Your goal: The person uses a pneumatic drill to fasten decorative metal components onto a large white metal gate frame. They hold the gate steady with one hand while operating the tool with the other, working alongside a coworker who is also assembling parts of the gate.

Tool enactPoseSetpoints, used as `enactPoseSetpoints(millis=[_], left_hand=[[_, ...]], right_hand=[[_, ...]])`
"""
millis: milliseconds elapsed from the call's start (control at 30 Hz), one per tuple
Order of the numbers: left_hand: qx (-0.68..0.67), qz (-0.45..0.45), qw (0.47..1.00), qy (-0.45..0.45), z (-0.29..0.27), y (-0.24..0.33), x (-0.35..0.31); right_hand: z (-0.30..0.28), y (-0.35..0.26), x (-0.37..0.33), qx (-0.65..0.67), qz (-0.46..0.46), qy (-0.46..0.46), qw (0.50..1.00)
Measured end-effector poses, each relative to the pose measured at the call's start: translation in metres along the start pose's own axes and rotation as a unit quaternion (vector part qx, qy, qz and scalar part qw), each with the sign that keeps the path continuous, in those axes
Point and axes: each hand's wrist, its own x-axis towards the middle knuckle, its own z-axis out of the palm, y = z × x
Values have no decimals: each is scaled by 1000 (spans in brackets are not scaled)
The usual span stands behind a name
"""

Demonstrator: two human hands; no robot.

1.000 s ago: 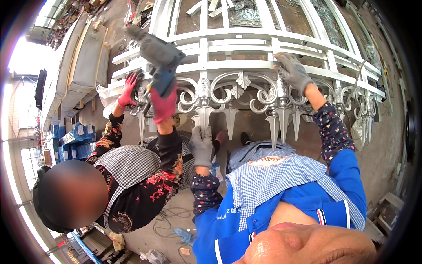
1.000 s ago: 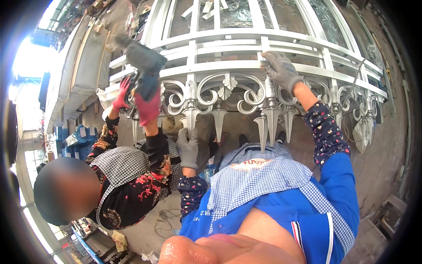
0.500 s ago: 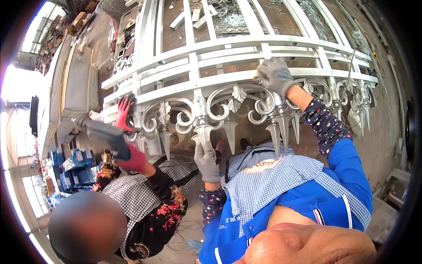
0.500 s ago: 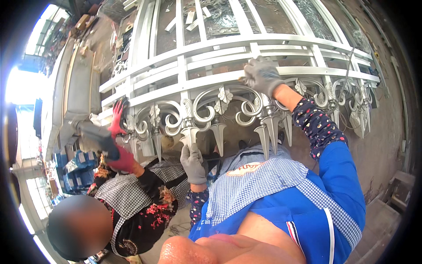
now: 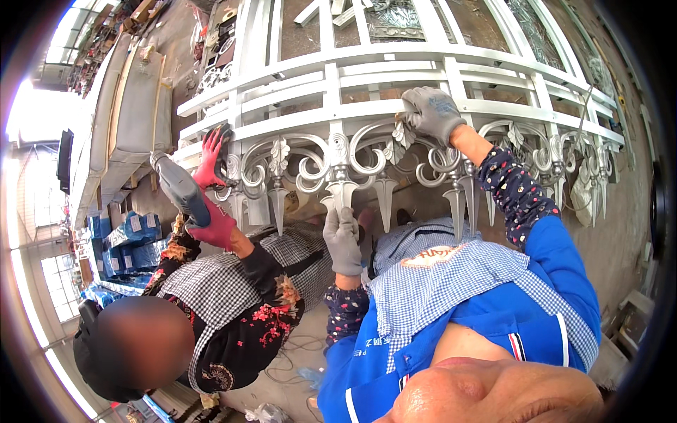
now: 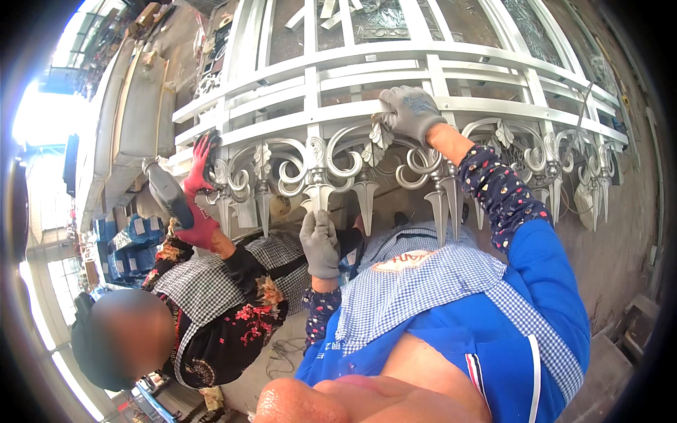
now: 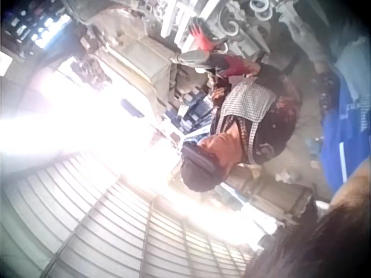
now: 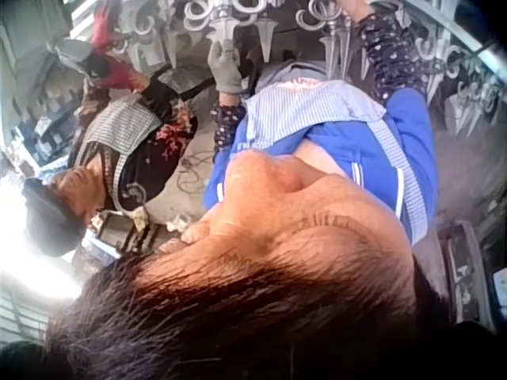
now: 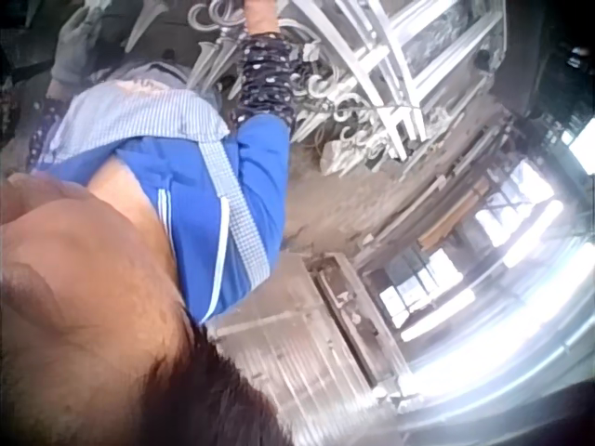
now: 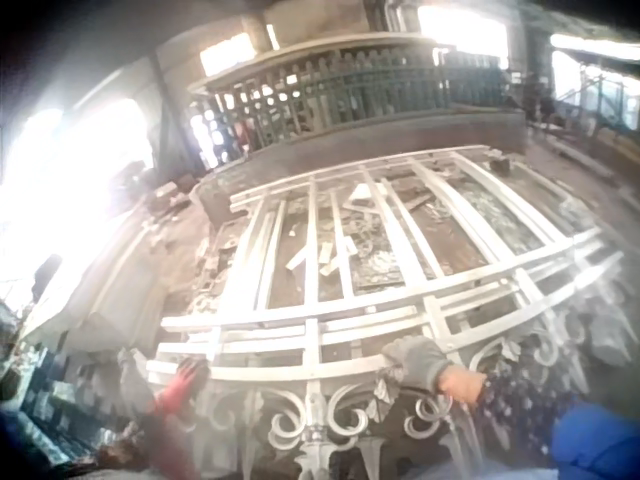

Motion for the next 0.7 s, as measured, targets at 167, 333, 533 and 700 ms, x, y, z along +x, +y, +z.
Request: enactPoseSetpoints(millis=[167,333,533,700], left_hand=[[25,4,999,22,2,-3,-4],[-4,-7,1000,1,1,-2,0],[-10,-1,1000,9,7,10,-6],[-1,0,1000,21,14,13,-8]], right_hand=[[-7,-6,-4,17,1,-11,1000],[-14,-19,13,-10,2,-60,998],[-18,-25,20,26,70,-96,993],[-21,-25,20,32,86,-108,990]])
